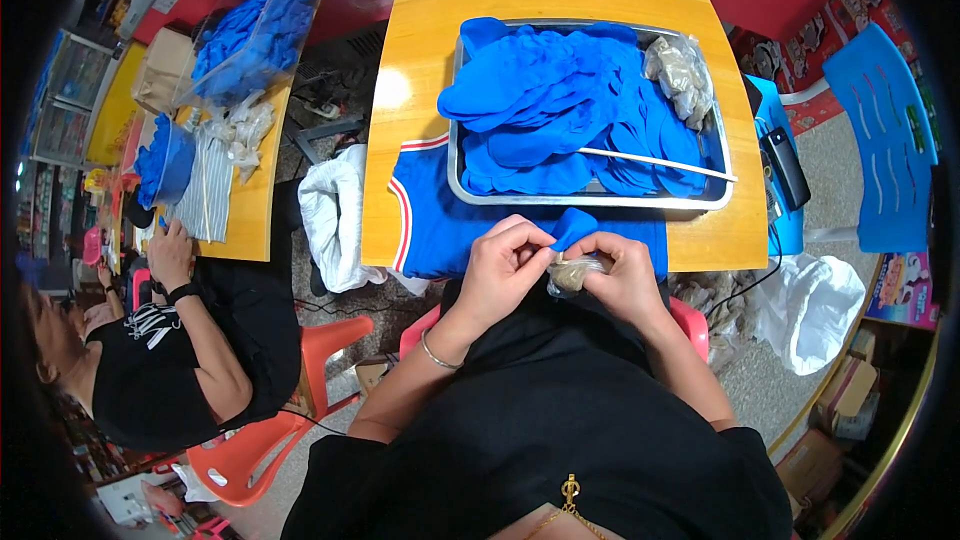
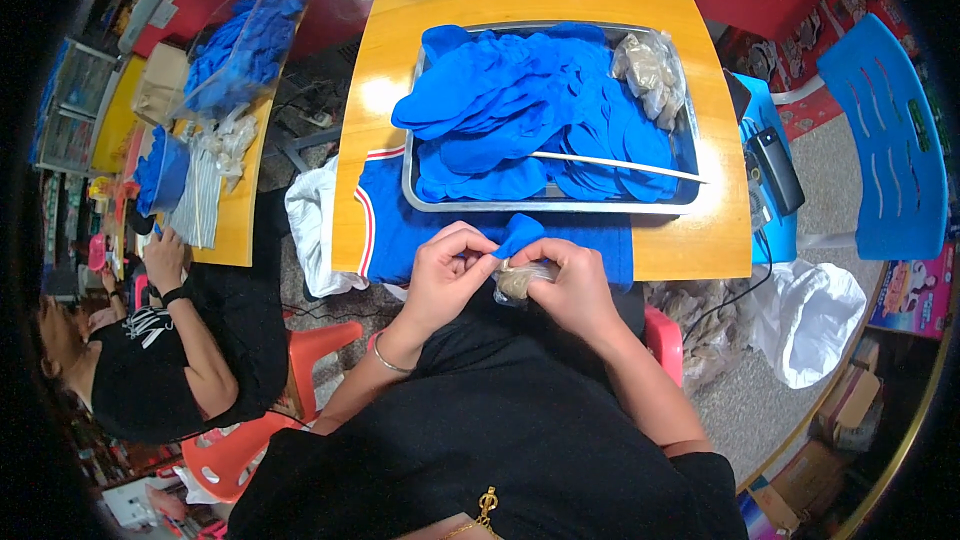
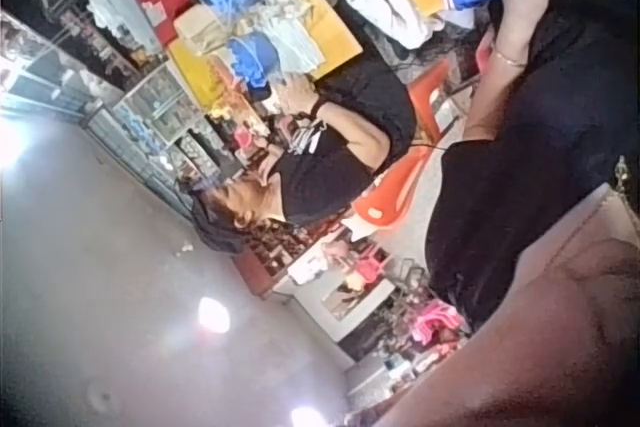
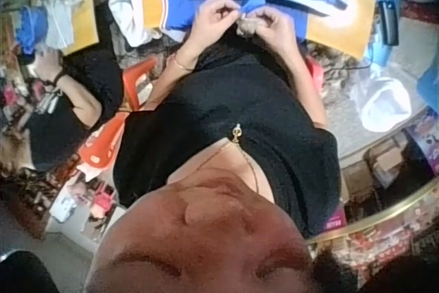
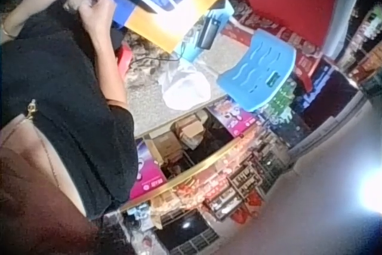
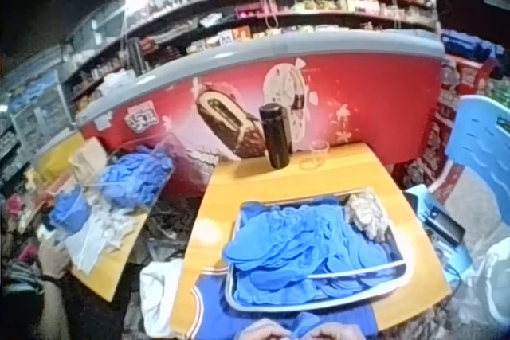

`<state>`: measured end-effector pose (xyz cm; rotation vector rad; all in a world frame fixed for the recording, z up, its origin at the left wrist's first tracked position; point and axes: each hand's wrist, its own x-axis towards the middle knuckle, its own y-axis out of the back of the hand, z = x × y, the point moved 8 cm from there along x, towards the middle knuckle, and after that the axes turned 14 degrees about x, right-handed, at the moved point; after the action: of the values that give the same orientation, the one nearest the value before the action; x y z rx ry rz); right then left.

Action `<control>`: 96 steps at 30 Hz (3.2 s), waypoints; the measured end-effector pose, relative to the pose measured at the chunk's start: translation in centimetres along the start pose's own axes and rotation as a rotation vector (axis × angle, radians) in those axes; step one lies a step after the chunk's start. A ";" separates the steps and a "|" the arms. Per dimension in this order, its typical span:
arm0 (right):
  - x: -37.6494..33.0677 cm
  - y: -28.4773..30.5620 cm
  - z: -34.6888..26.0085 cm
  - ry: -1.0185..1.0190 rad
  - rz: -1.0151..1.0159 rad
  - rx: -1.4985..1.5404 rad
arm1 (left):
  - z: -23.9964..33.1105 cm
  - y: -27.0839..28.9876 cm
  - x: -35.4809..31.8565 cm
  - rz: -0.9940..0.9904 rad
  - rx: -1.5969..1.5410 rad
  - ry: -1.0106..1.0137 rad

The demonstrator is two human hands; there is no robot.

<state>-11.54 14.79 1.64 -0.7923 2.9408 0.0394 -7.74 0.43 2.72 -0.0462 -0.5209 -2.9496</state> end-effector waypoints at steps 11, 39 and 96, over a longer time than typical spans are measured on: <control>0.4 0.4 2.4 -0.133 0.085 0.279 | -0.7 -0.6 0.4 -0.058 0.016 0.026; 1.7 0.5 2.6 -0.047 0.153 0.353 | -1.6 -1.5 0.2 -0.026 -0.038 -0.063; 1.3 0.6 0.1 0.164 0.299 0.258 | -0.9 -1.0 0.7 0.061 -0.110 0.028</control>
<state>-12.93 14.69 1.40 -0.3330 3.0995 -0.3927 -8.57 0.93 1.62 -0.0318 -0.3461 -2.9120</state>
